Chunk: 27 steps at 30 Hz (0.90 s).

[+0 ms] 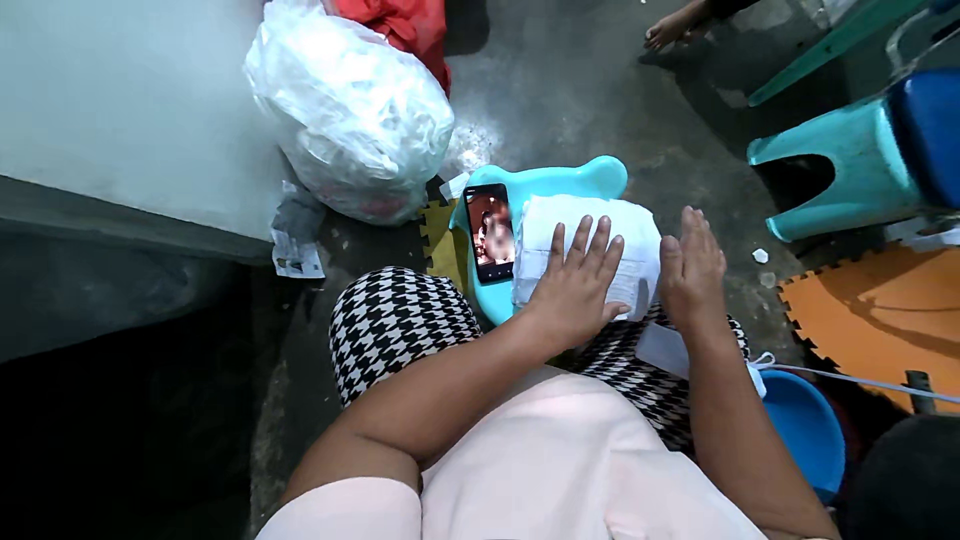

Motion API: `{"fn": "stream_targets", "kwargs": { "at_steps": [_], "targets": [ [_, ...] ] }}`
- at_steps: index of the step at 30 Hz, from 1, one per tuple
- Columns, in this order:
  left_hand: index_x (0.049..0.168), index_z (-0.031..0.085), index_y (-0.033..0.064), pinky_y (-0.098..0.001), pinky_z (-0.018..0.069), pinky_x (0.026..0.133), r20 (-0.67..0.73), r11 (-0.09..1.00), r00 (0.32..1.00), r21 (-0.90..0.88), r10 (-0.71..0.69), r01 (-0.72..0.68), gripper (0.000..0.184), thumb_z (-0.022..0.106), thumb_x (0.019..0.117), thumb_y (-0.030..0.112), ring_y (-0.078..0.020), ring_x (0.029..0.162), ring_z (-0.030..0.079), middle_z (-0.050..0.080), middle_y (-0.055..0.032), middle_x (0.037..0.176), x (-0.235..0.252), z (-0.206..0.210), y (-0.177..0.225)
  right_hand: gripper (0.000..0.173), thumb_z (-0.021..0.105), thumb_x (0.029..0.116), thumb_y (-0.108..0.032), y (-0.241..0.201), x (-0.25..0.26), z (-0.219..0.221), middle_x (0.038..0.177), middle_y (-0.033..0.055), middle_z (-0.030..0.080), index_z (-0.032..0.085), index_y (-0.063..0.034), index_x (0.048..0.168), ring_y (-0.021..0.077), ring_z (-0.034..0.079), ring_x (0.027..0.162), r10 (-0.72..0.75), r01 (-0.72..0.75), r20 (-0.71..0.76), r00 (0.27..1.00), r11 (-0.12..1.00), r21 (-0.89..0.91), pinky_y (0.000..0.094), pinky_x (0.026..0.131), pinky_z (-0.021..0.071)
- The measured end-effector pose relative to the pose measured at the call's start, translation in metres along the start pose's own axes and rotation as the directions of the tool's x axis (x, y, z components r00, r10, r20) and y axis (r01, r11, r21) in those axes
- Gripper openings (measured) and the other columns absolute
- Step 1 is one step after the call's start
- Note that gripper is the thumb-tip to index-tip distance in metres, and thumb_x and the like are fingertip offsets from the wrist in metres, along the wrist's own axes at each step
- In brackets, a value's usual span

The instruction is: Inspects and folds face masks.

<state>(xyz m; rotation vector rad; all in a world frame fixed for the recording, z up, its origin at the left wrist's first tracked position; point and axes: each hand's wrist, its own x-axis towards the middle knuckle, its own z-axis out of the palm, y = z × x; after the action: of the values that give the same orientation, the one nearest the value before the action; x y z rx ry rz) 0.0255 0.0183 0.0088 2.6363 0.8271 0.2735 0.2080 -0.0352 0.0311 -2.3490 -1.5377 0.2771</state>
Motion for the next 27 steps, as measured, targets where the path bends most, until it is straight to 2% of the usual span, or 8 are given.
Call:
{"fn": "stream_targets", "kwargs": {
  "at_steps": [6,10,14,18,21,23,25,27],
  "targets": [
    [0.162,0.028,0.0059,-0.0696,0.0043,0.121,0.127,1.000,0.992,0.018,-0.004,0.001,0.081,0.045,0.1031,0.058,-0.0443,0.157,0.008,0.016,-0.0238,0.169,0.001,0.004,-0.002,0.053,0.038,0.1076,-0.033,-0.004,0.005,0.002,0.159,0.0273,0.036,0.047,-0.0035,0.150,0.0475,0.033,0.147,-0.060,0.060,-0.007,0.998,0.998,0.019,0.0670,0.116,0.0271],
    [0.161,0.030,0.0053,-0.0699,0.0050,0.121,0.055,1.000,0.998,0.017,-0.011,0.010,0.081,0.045,0.1023,0.059,-0.0439,0.157,0.009,0.017,-0.0240,0.169,0.002,0.004,0.000,0.041,0.048,0.1059,-0.026,-0.012,0.019,0.001,0.149,0.0282,0.046,0.059,-0.0026,0.138,0.0500,0.043,0.136,-0.099,0.100,-0.049,0.994,0.995,0.022,0.0662,0.109,0.0361],
    [0.162,0.028,0.0038,-0.0704,0.0052,0.120,0.071,0.999,0.997,0.024,-0.037,0.035,0.084,0.047,0.1015,0.060,-0.0457,0.156,0.009,0.016,-0.0254,0.168,0.005,0.004,-0.003,0.035,0.049,0.1050,-0.020,-0.020,0.024,0.010,0.144,0.0264,0.052,0.063,-0.0041,0.133,0.0485,0.044,0.138,-0.211,0.211,-0.037,0.977,0.977,0.006,0.0672,0.111,0.0336],
    [0.162,0.026,0.0037,-0.0699,0.0044,0.121,0.087,0.998,0.996,0.046,-0.038,0.034,0.085,0.046,0.1016,0.061,-0.0458,0.156,0.010,0.016,-0.0261,0.168,0.007,0.008,-0.007,0.033,0.053,0.1050,-0.017,-0.018,0.024,0.019,0.144,0.0261,0.052,0.062,-0.0055,0.135,0.0488,0.044,0.137,-0.165,0.164,0.104,0.981,0.986,0.012,0.0689,0.108,0.0356],
    [0.162,0.029,0.0039,-0.0709,0.0038,0.120,0.047,1.000,0.999,0.019,-0.009,0.008,0.083,0.046,0.1020,0.060,-0.0471,0.156,0.008,0.015,-0.0265,0.168,0.005,0.009,-0.005,0.038,0.052,0.1052,-0.020,-0.011,0.015,0.003,0.147,0.0267,0.049,0.059,-0.0042,0.139,0.0493,0.043,0.137,-0.158,0.155,0.068,0.985,0.987,0.047,0.0676,0.109,0.0364],
    [0.156,0.043,0.0060,-0.0688,0.0096,0.122,-0.068,0.990,0.993,-0.095,0.096,-0.103,0.070,0.054,0.1017,0.050,-0.0467,0.155,0.015,0.024,-0.0255,0.166,0.002,0.009,0.003,0.038,0.053,0.1040,-0.023,-0.003,0.001,-0.017,0.137,0.0284,0.056,0.061,-0.0020,0.135,0.0501,0.050,0.128,-0.171,0.170,0.003,0.985,0.984,0.054,0.0669,0.104,0.0413],
    [0.144,0.058,0.0082,-0.0565,0.0265,0.123,-0.146,0.928,0.969,-0.289,0.199,-0.234,0.051,0.060,0.1013,0.036,-0.0392,0.149,0.036,0.043,-0.0206,0.158,-0.001,0.008,0.017,0.035,0.054,0.1029,-0.023,0.009,-0.022,-0.035,0.118,0.0281,0.063,0.065,0.0019,0.125,0.0462,0.061,0.109,-0.177,0.178,-0.030,0.984,0.983,0.037,0.0621,0.092,0.0505],
    [0.137,0.060,0.0006,-0.0467,0.0408,0.115,-0.042,0.815,0.973,-0.539,0.227,-0.213,0.042,0.059,0.1031,0.025,-0.0348,0.136,0.053,0.056,-0.0219,0.145,-0.002,0.003,0.031,0.030,0.055,0.1003,-0.019,0.021,-0.049,-0.047,0.101,0.0243,0.068,0.068,0.0057,0.112,0.0367,0.067,0.087,-0.191,0.190,0.007,0.982,0.981,0.040,0.0525,0.077,0.0565]
  ]
}}
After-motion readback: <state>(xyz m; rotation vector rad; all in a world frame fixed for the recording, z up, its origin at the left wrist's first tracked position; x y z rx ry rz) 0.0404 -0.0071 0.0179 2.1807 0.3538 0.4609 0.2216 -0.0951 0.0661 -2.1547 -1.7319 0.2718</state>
